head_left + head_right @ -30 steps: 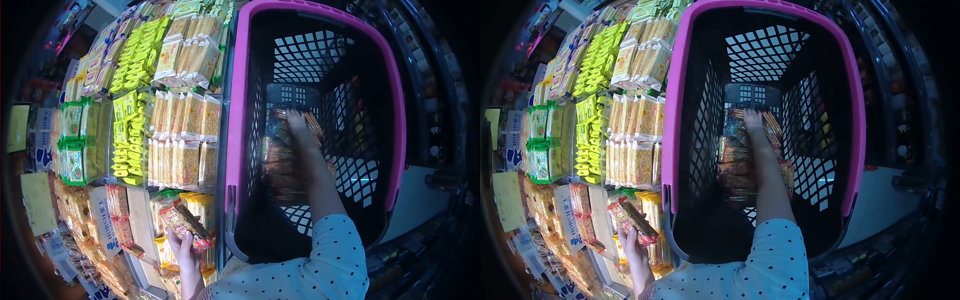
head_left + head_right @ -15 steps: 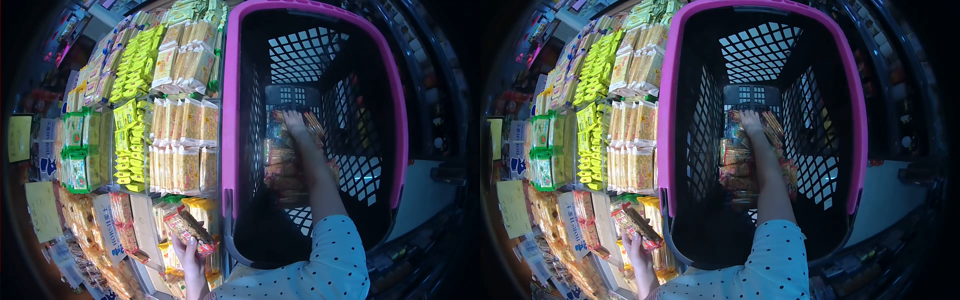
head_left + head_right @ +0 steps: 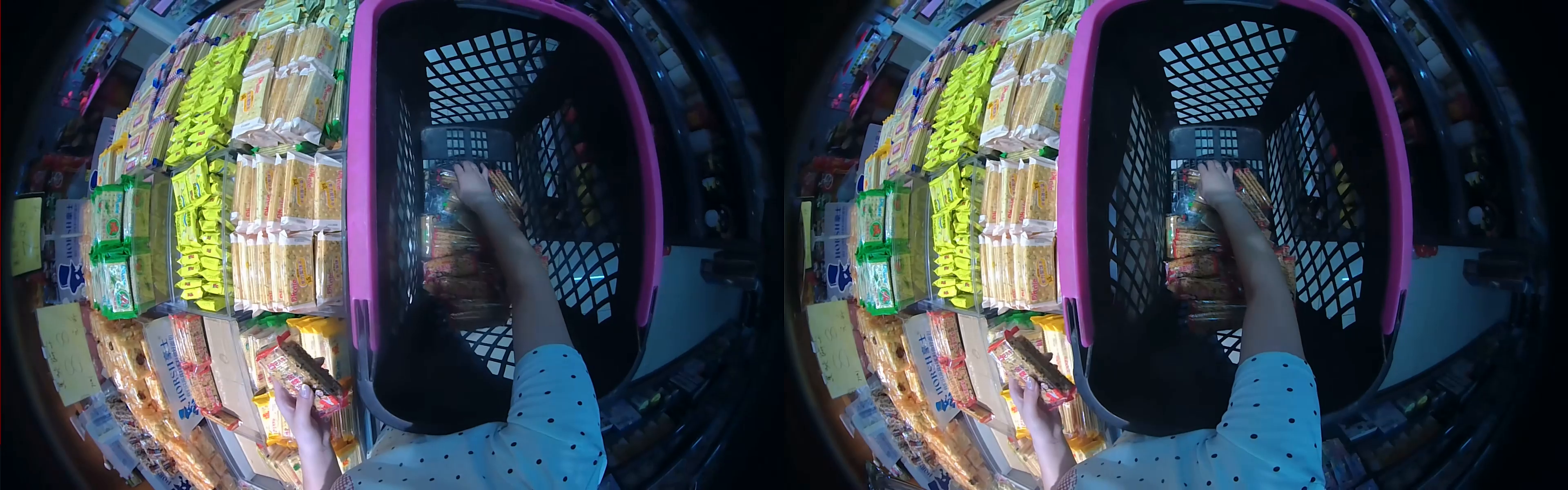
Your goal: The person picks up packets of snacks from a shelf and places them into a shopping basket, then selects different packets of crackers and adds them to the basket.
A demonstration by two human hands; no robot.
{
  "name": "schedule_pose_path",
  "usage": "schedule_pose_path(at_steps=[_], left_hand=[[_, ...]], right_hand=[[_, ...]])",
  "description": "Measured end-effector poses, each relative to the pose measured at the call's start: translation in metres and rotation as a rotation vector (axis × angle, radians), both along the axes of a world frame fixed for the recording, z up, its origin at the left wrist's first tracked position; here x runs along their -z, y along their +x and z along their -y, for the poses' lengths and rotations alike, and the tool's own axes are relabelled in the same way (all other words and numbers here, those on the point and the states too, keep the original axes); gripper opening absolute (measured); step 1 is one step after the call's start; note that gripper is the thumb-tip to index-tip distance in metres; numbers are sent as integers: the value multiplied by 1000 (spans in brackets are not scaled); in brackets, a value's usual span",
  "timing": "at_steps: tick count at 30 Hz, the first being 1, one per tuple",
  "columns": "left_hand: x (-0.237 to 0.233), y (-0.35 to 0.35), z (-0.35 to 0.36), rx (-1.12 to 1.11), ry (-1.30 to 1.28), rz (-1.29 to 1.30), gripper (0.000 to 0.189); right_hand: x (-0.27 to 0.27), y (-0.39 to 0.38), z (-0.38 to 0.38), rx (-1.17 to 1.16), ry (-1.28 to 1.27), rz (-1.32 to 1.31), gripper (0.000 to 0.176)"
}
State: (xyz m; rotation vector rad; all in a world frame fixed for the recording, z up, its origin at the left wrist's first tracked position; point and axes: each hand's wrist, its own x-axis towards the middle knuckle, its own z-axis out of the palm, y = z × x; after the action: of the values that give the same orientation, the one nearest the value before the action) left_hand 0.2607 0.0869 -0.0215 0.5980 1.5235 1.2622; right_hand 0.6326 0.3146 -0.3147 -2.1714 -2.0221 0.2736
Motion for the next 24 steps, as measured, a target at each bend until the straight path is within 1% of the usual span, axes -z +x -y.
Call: schedule_pose_path(at_steps=[1,2,4,6,7,8,9,10,11,12,13,14,15,16,18,19,20,21,22,23,24], left_hand=[[-2,-1,1,3,3,3,65],[-4,-1,1,-4,16,-18,66],[-12,0,2,-8,37,-34,67],[-20,2,2,46,173,-40,69],[-18,3,4,40,248,-112,67],[-22,7,3,46,254,-104,67],[-30,13,-1,59,327,-234,68],[-36,21,-4,69,396,-363,69],[-41,31,-10,64,483,-427,73],[-49,36,-12,69,487,-421,73],[-60,40,-13,149,521,-480,73],[-69,44,-13,228,559,-540,74],[-76,48,-10,174,514,-746,76],[-76,46,-10,239,642,-663,73],[-66,39,-8,278,798,-778,73],[-56,32,-10,281,806,-773,73],[-44,24,-12,296,888,-787,73],[-39,20,-13,313,969,-802,74],[-40,22,-12,315,970,-800,74],[-43,28,-9,97,698,-635,76],[-48,34,-7,-112,423,-464,79]], right_hand=[[-14,0,-5,22,45,-11,29],[-28,0,-11,25,49,-7,29],[-77,-6,-24,297,502,-387,23],[-140,-20,-36,327,820,-718,18],[-180,-34,-34,218,875,-869,18],[-225,-51,-23,103,924,-1017,18],[-270,-72,-2,-92,871,-1235,19],[-303,-90,22,-288,771,-1282,15],[-329,-103,44,-633,755,-1082,15],[-332,-128,64,-868,841,-1134,27],[-346,-143,86,-1116,693,-991,53],[-346,-153,106,-1229,591,-865,69],[-349,-159,119,-1298,479,-843,72],[-346,-166,130,-1296,484,-833,72],[-336,-174,143,-1201,482,-1039,74],[-342,-172,139,-1233,514,-1070,75],[-343,-169,134,-1230,517,-1064,75],[-343,-165,128,-1274,627,-1053,64],[-342,-161,120,-1317,736,-1041,55],[-337,-157,109,-1266,870,-989,45],[-341,-145,91,-1163,1053,-1022,28]])
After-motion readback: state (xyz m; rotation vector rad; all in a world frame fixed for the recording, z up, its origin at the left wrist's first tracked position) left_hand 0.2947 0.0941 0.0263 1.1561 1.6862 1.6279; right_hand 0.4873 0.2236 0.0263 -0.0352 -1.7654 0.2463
